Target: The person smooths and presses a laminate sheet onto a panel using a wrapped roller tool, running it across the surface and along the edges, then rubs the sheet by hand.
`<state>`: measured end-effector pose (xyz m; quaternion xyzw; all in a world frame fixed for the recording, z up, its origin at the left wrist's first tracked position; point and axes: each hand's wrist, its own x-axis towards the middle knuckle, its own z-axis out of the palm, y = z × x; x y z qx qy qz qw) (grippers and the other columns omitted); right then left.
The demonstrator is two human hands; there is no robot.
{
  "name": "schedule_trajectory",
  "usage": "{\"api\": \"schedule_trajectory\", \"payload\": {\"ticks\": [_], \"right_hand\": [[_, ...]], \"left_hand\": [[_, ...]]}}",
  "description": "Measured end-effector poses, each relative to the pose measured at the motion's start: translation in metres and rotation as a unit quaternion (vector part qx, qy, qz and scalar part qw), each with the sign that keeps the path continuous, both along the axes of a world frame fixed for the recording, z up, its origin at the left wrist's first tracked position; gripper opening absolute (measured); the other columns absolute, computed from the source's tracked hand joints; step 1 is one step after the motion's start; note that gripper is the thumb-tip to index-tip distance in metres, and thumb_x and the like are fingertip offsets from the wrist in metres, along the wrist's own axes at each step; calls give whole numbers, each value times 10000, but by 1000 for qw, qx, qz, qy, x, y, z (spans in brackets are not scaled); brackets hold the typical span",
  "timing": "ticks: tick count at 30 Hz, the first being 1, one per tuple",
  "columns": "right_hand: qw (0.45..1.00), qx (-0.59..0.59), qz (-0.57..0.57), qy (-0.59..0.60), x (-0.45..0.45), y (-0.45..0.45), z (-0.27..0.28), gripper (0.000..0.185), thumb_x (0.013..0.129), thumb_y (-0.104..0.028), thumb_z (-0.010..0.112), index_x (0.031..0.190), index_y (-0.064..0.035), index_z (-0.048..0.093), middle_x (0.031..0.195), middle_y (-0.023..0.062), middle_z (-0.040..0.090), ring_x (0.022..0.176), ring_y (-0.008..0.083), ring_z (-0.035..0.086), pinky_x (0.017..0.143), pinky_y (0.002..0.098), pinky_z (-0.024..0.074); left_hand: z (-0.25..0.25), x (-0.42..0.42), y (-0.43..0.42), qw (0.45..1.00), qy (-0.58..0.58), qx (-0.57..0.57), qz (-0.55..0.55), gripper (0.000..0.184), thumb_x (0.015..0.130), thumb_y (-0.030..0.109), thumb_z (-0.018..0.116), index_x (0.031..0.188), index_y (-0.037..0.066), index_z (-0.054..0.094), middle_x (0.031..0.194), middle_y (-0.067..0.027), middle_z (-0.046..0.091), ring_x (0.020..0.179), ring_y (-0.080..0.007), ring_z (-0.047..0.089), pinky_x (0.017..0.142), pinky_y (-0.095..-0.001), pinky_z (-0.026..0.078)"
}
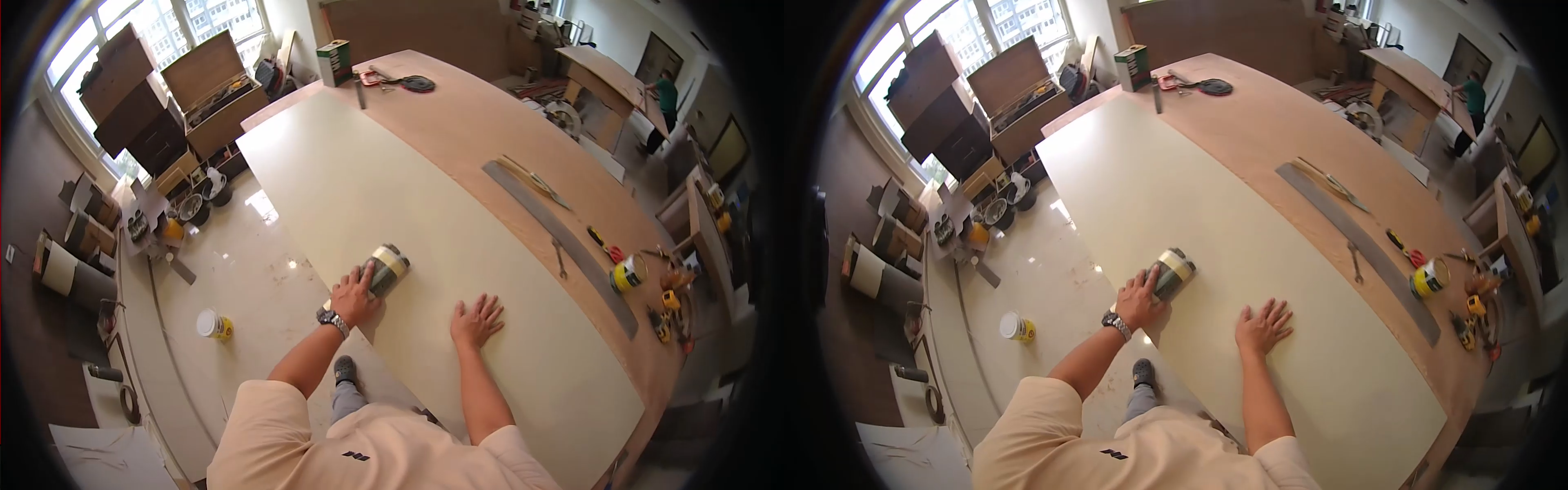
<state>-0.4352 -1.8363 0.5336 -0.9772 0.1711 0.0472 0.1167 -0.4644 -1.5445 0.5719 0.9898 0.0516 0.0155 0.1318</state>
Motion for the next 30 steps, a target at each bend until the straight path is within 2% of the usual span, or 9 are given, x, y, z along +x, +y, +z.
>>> {"api": "schedule_trajectory", "payload": {"ticks": [3, 8, 12, 17, 20, 24, 25, 28, 30], "right_hand": [[999, -35, -10, -20, 24, 16, 0, 756, 1027, -564, 489, 1624, -112, 388, 1732, 129, 254, 1602, 386, 178, 1241, 675, 158], [996, -72, -34, -27, 30, 22, -7, 731, 1028, -558, 501, 1610, -124, 415, 1722, 99, 286, 1594, 365, 208, 1244, 653, 180], [995, -87, -44, -28, 32, 24, -7, 729, 1028, -553, 511, 1609, -124, 417, 1720, 86, 288, 1590, 349, 222, 1249, 637, 190], [995, -88, -43, -24, 29, 21, -8, 725, 1029, -547, 513, 1605, -117, 422, 1720, 93, 285, 1588, 352, 224, 1248, 642, 190], [996, -73, -49, -17, 33, 24, -2, 730, 1035, -549, 499, 1613, -113, 408, 1724, 103, 273, 1594, 351, 211, 1252, 640, 185], [995, -71, -72, -14, 47, 32, -2, 745, 1044, -560, 465, 1634, -115, 367, 1738, 112, 239, 1608, 346, 174, 1261, 636, 174], [995, -64, -82, -3, 54, 35, 3, 740, 1051, -557, 445, 1645, -127, 346, 1749, 94, 217, 1616, 340, 153, 1267, 629, 164], [996, -32, -87, -4, 61, 31, 3, 726, 1051, -548, 452, 1642, -138, 356, 1752, 78, 213, 1614, 333, 165, 1268, 623, 163], [996, -34, -86, 2, 60, 29, 8, 719, 1051, -546, 453, 1641, -145, 362, 1752, 70, 216, 1613, 327, 171, 1267, 622, 163]], "left_hand": [[-5, 50, 68, 999, -10, 2, 40, 962, 801, 444, 709, 1647, 192, 326, 1525, -182, 484, 1285, -400, 552, 1003, -539, 490], [-5, 151, 196, 991, 26, -5, 131, 989, 790, 453, 710, 1654, 200, 301, 1550, -177, 470, 1298, -405, 549, 1024, -544, 488], [6, 217, 275, 977, 68, 19, 203, 974, 843, 462, 689, 1672, 206, 245, 1581, -160, 430, 1353, -395, 521, 1066, -548, 469], [12, 237, 282, 969, 60, 18, 240, 927, 869, 436, 673, 1660, 180, 264, 1547, -188, 443, 1304, -424, 537, 1068, -563, 454], [7, 210, 229, 981, 56, 6, 188, 901, 864, 409, 673, 1647, 175, 292, 1513, -205, 471, 1294, -440, 537, 1056, -572, 454], [12, 132, 92, 997, 27, -56, -36, 861, 889, 397, 708, 1629, 176, 327, 1541, -232, 460, 1289, -439, 535, 1077, -581, 419], [12, 113, 57, 993, 44, -60, -97, 879, 868, 427, 744, 1606, 134, 367, 1530, -238, 467, 1293, -438, 534, 1068, -576, 422], [14, 55, -11, 951, 54, -52, -302, 845, 912, 505, 707, 1613, 172, 372, 1533, -199, 464, 1318, -390, 530, 1052, -554, 441], [12, 28, -15, 929, 27, -66, -363, 830, 920, 551, 685, 1608, 190, 394, 1529, -180, 469, 1312, -372, 536, 1047, -538, 449]]}}
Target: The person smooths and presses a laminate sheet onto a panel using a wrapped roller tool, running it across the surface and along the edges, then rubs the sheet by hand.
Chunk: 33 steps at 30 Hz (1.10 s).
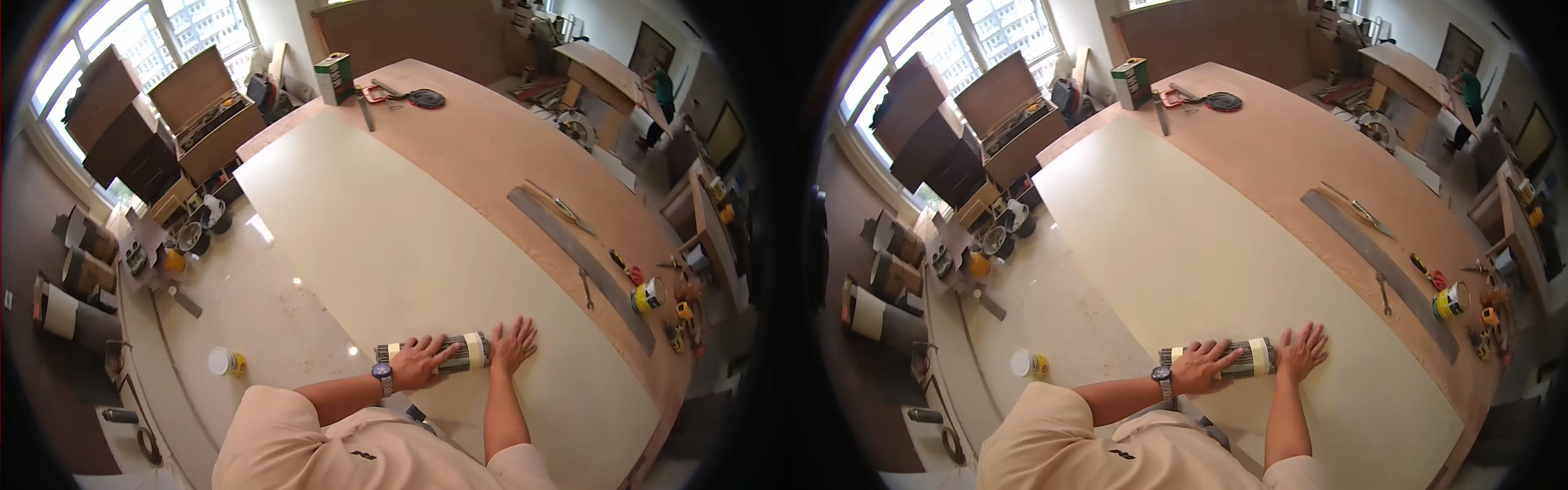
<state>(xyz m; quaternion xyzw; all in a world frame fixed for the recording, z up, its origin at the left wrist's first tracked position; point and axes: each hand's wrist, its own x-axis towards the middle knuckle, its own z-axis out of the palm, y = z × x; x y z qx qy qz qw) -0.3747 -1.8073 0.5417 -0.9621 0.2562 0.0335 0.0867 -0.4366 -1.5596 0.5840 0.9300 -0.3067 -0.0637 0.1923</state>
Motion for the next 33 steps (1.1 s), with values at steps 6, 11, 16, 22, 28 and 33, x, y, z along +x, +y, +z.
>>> {"api": "schedule_trajectory", "payload": {"ticks": [6, 11, 16, 22, 28, 33], "right_hand": [[1000, -10, -3, -12, 0, 4, 1, 714, 1045, -527, 493, 1628, -129, 384, 1741, 72, 238, 1606, 319, 191, 1264, 615, 174], [999, -33, -8, -21, 0, 3, -7, 707, 1026, -489, 546, 1601, -98, 417, 1720, 89, 282, 1590, 335, 230, 1252, 614, 208], [995, -86, 4, -40, -2, -11, -31, 688, 1025, -453, 565, 1586, -80, 426, 1697, 112, 326, 1570, 343, 279, 1227, 615, 251], [986, -127, -106, -13, 2, -8, -45, 686, 1086, -521, 437, 1625, -102, 369, 1728, 87, 272, 1574, 328, 280, 1213, 612, 277], [963, -149, -210, 82, 61, 83, -69, 718, 1093, -534, 411, 1645, -84, 319, 1742, 91, 232, 1583, 336, 252, 1218, 591, 276], [986, -91, -136, 36, 101, 167, -31, 739, 1070, -477, 466, 1633, -24, 312, 1743, 129, 211, 1603, 359, 184, 1253, 603, 212]], "left_hand": [[-6, 44, 89, 984, -1, 20, 175, 873, 860, 566, 726, 1588, 181, 437, 1528, -160, 489, 1313, -387, 537, 1068, -521, 443], [3, 140, 220, 938, -13, 53, 342, 900, 829, 506, 709, 1609, 174, 407, 1525, -175, 502, 1281, -407, 562, 1039, -547, 467], [-8, 251, 370, 888, -33, 94, 448, 938, 835, 535, 690, 1634, 172, 357, 1502, -166, 514, 1262, -404, 575, 1011, -539, 490], [-2, 382, 490, 840, -2, 100, 533, 915, 858, 517, 652, 1640, 153, 346, 1506, -176, 505, 1287, -422, 558, 1046, -561, 471], [-4, 464, 541, 819, 0, 117, 562, 930, 879, 510, 654, 1656, 150, 293, 1520, -189, 492, 1329, -427, 537, 1089, -572, 442], [-1, 460, 529, 816, 8, 109, 568, 939, 888, 530, 647, 1657, 141, 273, 1517, -218, 488, 1308, -473, 538, 1074, -590, 446]]}}
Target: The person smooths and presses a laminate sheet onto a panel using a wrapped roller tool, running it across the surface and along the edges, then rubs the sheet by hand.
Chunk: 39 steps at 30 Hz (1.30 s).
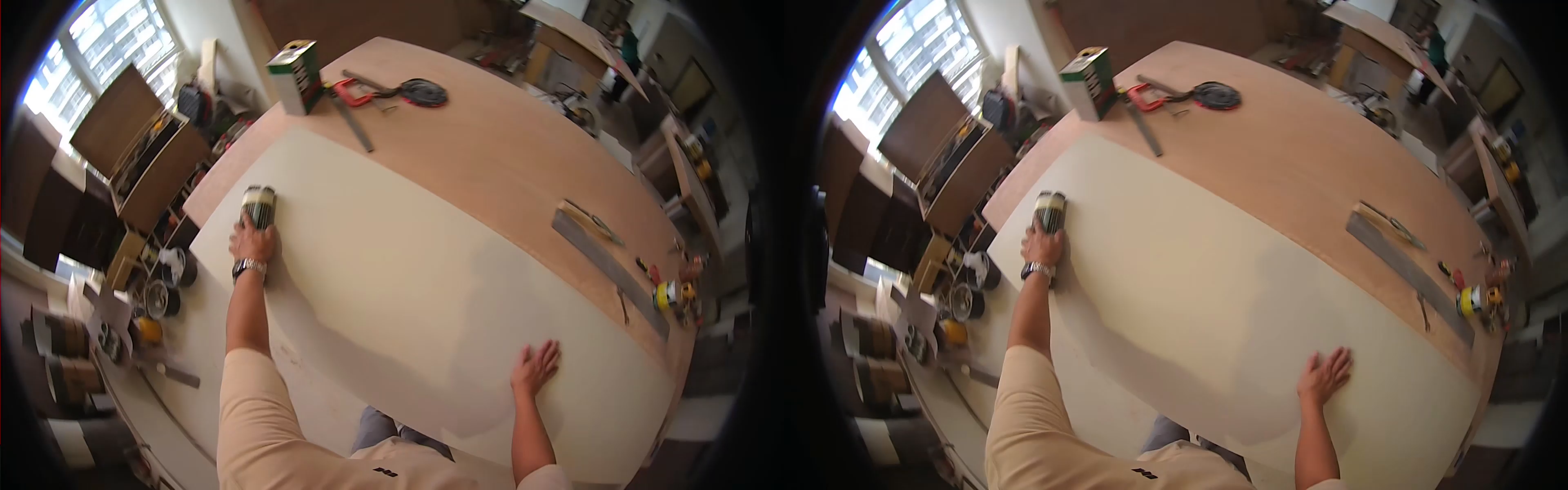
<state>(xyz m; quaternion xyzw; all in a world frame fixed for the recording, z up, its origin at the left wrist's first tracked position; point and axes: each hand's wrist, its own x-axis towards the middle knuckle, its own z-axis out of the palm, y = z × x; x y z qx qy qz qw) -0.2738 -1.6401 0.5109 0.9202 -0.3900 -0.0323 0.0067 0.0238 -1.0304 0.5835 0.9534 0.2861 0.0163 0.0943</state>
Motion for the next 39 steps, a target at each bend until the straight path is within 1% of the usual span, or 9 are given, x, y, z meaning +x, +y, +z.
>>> {"api": "schedule_trajectory", "payload": {"ticks": [3, 7, 9, 13, 17, 23, 26, 33, 39], "right_hand": [[1000, 19, -4, -7, 9, 8, 14, 724, 1071, -462, 464, 1629, -23, 322, 1738, 129, 220, 1603, 354, 183, 1260, 605, 200], [998, 47, 5, -48, 4, 0, 6, 660, 1084, -423, 444, 1602, -20, 378, 1728, 128, 242, 1600, 349, 197, 1262, 606, 201], [993, 75, -5, -90, 4, -1, 5, 588, 1080, -351, 446, 1564, -17, 433, 1705, 135, 289, 1589, 347, 227, 1263, 594, 213], [977, 125, 23, -171, -6, -15, -2, 486, 1050, -219, 460, 1487, -13, 518, 1656, 146, 379, 1558, 340, 301, 1247, 561, 264], [977, 105, 54, -178, -24, -33, 4, 503, 1037, -215, 476, 1496, -11, 499, 1640, 148, 402, 1526, 345, 355, 1208, 535, 320], [992, 39, -29, -119, -33, -38, 0, 611, 1059, -366, 462, 1556, -12, 439, 1679, 122, 353, 1562, 337, 301, 1244, 586, 240], [993, 29, -31, -110, -33, -37, 2, 624, 1060, -379, 451, 1563, -10, 430, 1688, 117, 339, 1567, 337, 290, 1244, 585, 243], [996, 16, -51, -78, -29, -37, 3, 638, 1076, -405, 419, 1581, -15, 410, 1707, 109, 305, 1575, 334, 271, 1257, 572, 222], [995, 3, -61, -73, -27, -36, -1, 626, 1092, -421, 404, 1596, -49, 404, 1705, 94, 318, 1575, 317, 278, 1263, 558, 215]], "left_hand": [[-22, -30, -41, 998, -4, 2, -64, 945, 887, 536, 646, 1648, 111, 280, 1505, -241, 495, 1225, -506, 573, 1012, -621, 470], [-28, -134, -188, 958, -27, -45, -283, 858, 894, 448, 662, 1595, 59, 358, 1465, -264, 520, 1140, -496, 598, 965, -620, 486], [9, -187, -286, 906, 2, -97, -412, 815, 891, 377, 698, 1572, 54, 386, 1460, -283, 514, 1148, -465, 600, 984, -605, 475], [-16, -242, -436, 770, -47, -77, -631, 822, 924, 457, 682, 1603, 120, 363, 1459, -244, 515, 1173, -435, 593, 963, -564, 485], [-3, -225, -499, 774, -8, -119, -621, 834, 941, 485, 663, 1625, 134, 340, 1492, -232, 487, 1149, -424, 594, 948, -543, 488], [-12, -160, -477, 822, -43, -107, -558, 838, 920, 465, 688, 1621, 153, 351, 1443, -200, 509, 1144, -423, 592, 940, -549, 499], [-20, -80, -435, 875, -57, -92, -472, 830, 894, 461, 701, 1600, 160, 383, 1388, -172, 550, 1120, -424, 607, 935, -561, 505], [-12, 104, -246, 970, -20, -46, -240, 916, 883, 565, 674, 1648, 203, 322, 1496, -172, 519, 1211, -450, 586, 1019, -557, 475], [-14, 142, -191, 985, -27, -18, -168, 925, 893, 569, 673, 1657, 193, 311, 1487, -187, 518, 1257, -436, 564, 1028, -571, 469]]}}
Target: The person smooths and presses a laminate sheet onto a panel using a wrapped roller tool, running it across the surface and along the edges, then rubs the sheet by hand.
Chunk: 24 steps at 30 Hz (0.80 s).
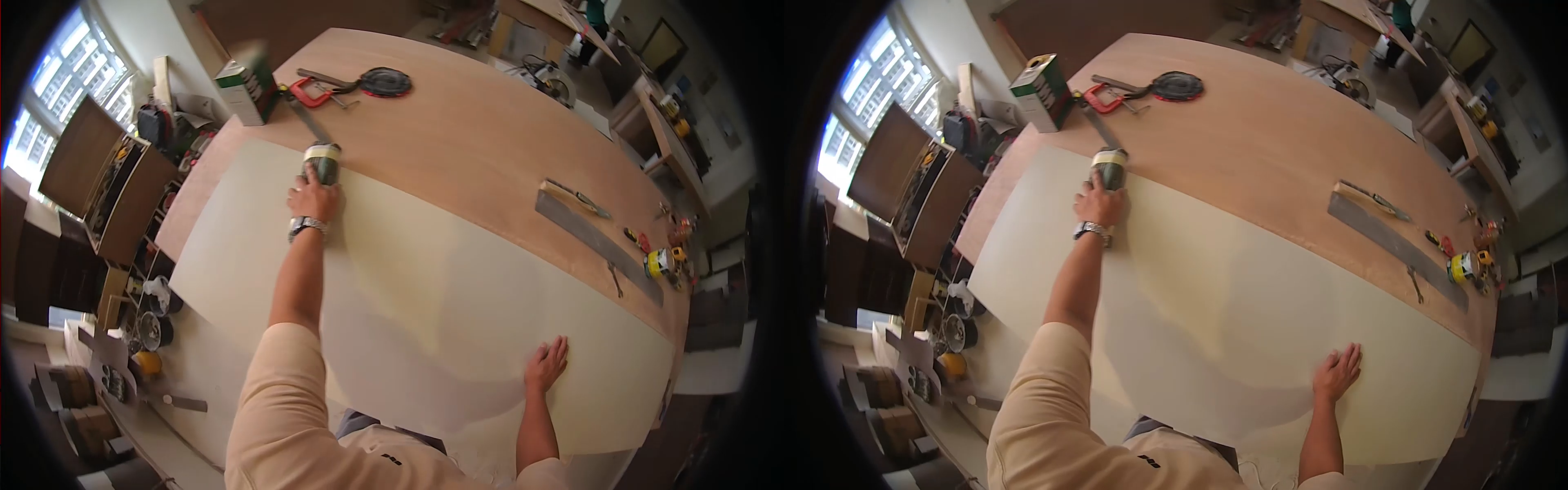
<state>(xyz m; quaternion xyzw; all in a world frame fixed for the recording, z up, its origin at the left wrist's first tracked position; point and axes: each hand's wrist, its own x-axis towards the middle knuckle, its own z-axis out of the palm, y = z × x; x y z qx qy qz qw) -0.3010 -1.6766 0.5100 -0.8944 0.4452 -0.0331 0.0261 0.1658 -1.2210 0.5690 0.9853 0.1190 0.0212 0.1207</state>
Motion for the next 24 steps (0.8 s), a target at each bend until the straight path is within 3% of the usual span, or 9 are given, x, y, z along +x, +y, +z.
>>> {"api": "schedule_trajectory", "payload": {"ticks": [4, 6, 7, 12, 15, 19, 22, 23, 24], "right_hand": [[1000, -24, -1, 13, 0, -6, 1, 623, 1090, -428, 418, 1587, -51, 420, 1692, 91, 350, 1565, 303, 304, 1238, 545, 261], [999, -43, 14, 25, -5, -7, -3, 617, 1092, -435, 418, 1578, -55, 435, 1682, 86, 370, 1553, 293, 328, 1212, 540, 298], [998, -58, 27, 22, -9, -20, -11, 611, 1094, -439, 416, 1573, -60, 444, 1675, 82, 381, 1544, 286, 345, 1195, 539, 321], [996, -75, 33, 26, 1, -30, -20, 620, 1095, -474, 380, 1574, -86, 452, 1673, 84, 386, 1528, 278, 371, 1159, 551, 365], [997, -62, -17, 46, 4, -28, -24, 639, 1092, -497, 360, 1601, -116, 418, 1691, 81, 355, 1541, 290, 348, 1159, 570, 364], [985, -41, -134, 99, 36, 18, -43, 657, 1088, -527, 342, 1632, -159, 370, 1720, 65, 300, 1561, 321, 304, 1163, 606, 348], [992, -39, -13, 123, 80, 120, -47, 677, 1082, -511, 379, 1644, -135, 345, 1753, 78, 213, 1577, 327, 257, 1208, 606, 275], [993, -43, 50, 96, 95, 164, -29, 678, 1073, -504, 446, 1623, -115, 373, 1722, 89, 281, 1558, 346, 283, 1177, 597, 329], [991, -27, 100, 90, 110, 201, -13, 695, 1074, -503, 431, 1627, -89, 358, 1734, 112, 243, 1574, 355, 246, 1203, 606, 282]], "left_hand": [[6, -51, -11, 997, -3, -18, -69, 875, 907, 503, 658, 1645, 177, 318, 1483, -207, 514, 1264, -467, 561, 1039, -590, 460], [3, -106, -17, 988, -10, -57, -145, 817, 887, 387, 685, 1605, 155, 370, 1462, -217, 521, 1222, -476, 578, 1010, -591, 473], [-11, -138, -20, 985, -30, -19, -172, 860, 885, 411, 704, 1627, 185, 332, 1469, -185, 516, 1187, -463, 592, 996, -582, 486], [9, -321, -4, 946, -17, -68, -318, 809, 916, 468, 708, 1604, 195, 382, 1493, -181, 477, 1169, -414, 593, 984, -536, 491], [20, -355, 39, 946, 11, -82, -312, 818, 903, 478, 717, 1596, 180, 399, 1497, -178, 484, 1175, -412, 592, 981, -538, 495], [19, -320, 129, 980, 16, -62, -191, 874, 843, 494, 749, 1589, 181, 418, 1494, -176, 504, 1197, -413, 585, 988, -539, 495], [15, -273, 211, 996, 11, -30, -79, 923, 802, 472, 749, 1610, 196, 398, 1519, -174, 502, 1227, -406, 581, 1006, -541, 481], [18, -256, 238, 998, 9, -21, -64, 927, 801, 468, 738, 1614, 190, 392, 1531, -172, 498, 1247, -408, 573, 1024, -535, 474], [21, -239, 261, 999, 7, -12, -51, 930, 800, 465, 727, 1619, 183, 386, 1542, -170, 493, 1267, -410, 565, 1042, -529, 466]]}}
